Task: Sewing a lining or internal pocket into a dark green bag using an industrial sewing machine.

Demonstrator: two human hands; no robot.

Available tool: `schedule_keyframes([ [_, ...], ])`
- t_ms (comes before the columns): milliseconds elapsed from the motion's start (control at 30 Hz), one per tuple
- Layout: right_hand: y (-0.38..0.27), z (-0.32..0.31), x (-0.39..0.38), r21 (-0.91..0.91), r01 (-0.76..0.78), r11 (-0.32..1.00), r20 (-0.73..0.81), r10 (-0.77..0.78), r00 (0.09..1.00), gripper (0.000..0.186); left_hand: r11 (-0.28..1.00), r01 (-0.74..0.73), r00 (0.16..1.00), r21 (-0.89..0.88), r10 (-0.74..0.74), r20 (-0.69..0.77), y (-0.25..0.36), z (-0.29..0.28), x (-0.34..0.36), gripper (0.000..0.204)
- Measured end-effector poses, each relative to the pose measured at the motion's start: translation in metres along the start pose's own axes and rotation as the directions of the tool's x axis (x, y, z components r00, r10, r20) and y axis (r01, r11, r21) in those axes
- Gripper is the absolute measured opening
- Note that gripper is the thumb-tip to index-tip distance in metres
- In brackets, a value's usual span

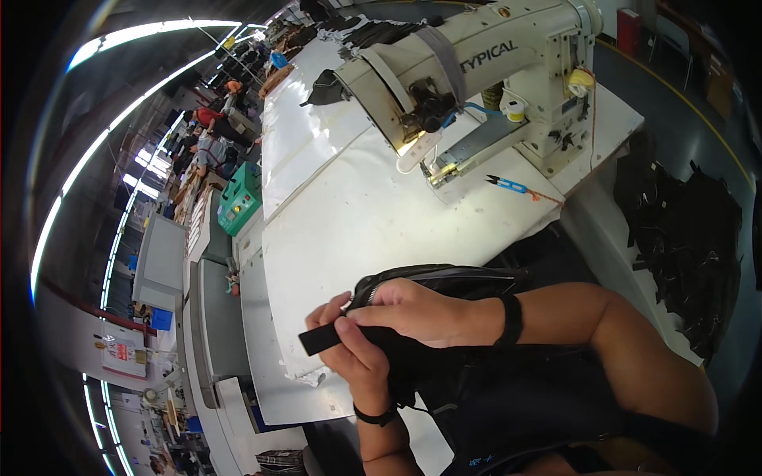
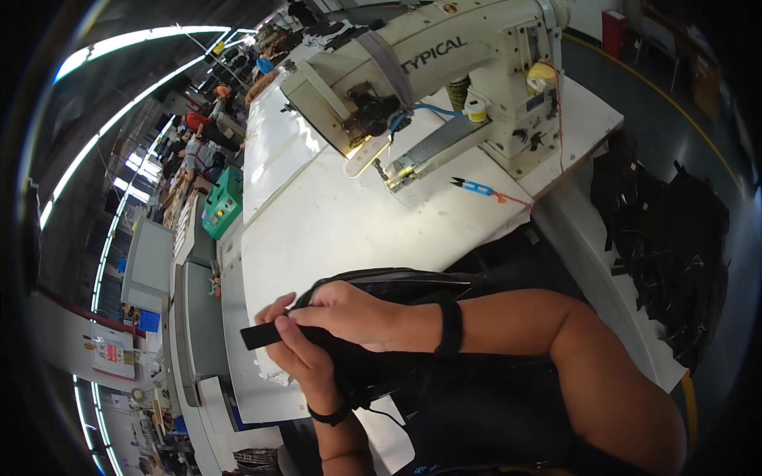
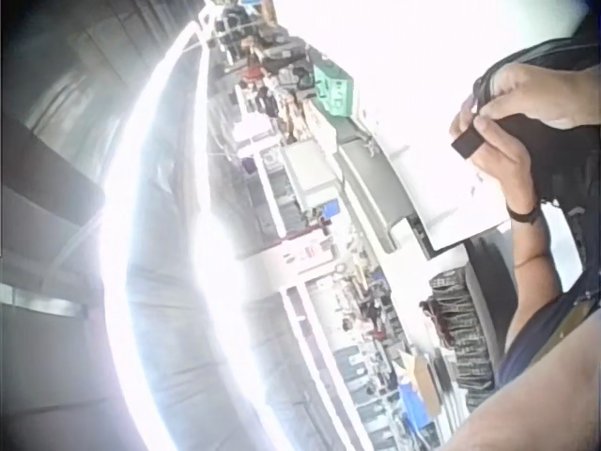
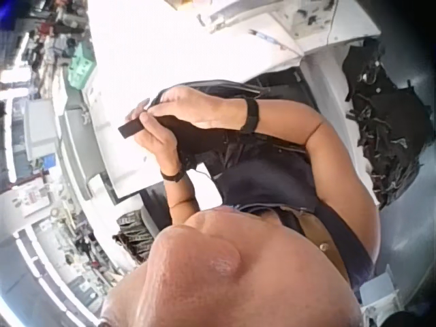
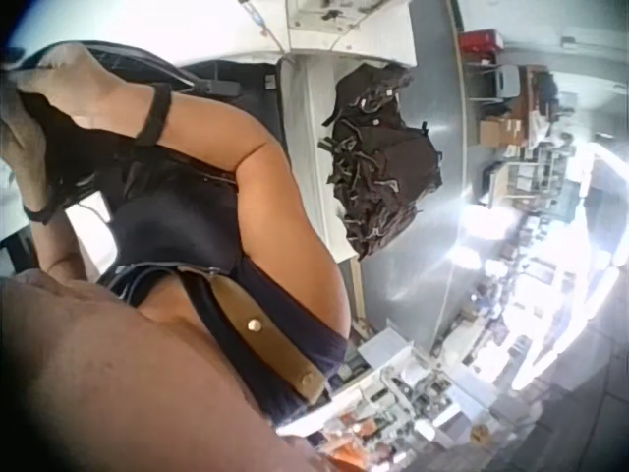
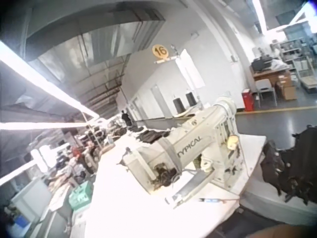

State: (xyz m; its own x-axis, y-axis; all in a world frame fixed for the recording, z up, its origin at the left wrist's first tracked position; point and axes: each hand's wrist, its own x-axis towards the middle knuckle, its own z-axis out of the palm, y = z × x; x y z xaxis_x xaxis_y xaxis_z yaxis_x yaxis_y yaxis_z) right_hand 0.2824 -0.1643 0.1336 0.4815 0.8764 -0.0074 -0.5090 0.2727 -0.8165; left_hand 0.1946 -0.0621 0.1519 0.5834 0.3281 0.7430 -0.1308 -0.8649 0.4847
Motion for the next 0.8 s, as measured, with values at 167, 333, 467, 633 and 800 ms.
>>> schedule_keyframes([
  [167,-0.029,-0.002,0.08,0.149,0.132,0.98,0.06,-0.143,0.988,0.029,0.985,-0.042,0.992,0.17,0.061,-0.108,-0.044,0.007,0.07,0.031],
  [333,-0.039,-0.042,0.138,0.171,-0.042,0.984,-0.084,0.058,0.995,0.023,0.996,0.072,0.997,0.058,-0.073,0.021,-0.095,0.057,0.095,0.036],
  [467,-0.041,-0.046,0.163,0.222,-0.139,0.965,0.055,0.13,0.99,0.03,0.996,0.042,0.999,0.082,-0.043,0.018,-0.126,0.051,0.119,0.035],
  [633,-0.058,-0.036,0.153,-0.354,0.055,0.934,0.063,-0.034,0.997,0.035,0.976,-0.064,0.997,0.21,0.071,-0.024,-0.123,0.024,0.145,0.035],
  [800,-0.081,-0.019,0.159,-0.462,0.105,0.881,0.047,-0.094,0.994,0.027,0.911,-0.132,0.973,0.39,0.194,-0.124,-0.102,0.008,0.179,0.035],
])
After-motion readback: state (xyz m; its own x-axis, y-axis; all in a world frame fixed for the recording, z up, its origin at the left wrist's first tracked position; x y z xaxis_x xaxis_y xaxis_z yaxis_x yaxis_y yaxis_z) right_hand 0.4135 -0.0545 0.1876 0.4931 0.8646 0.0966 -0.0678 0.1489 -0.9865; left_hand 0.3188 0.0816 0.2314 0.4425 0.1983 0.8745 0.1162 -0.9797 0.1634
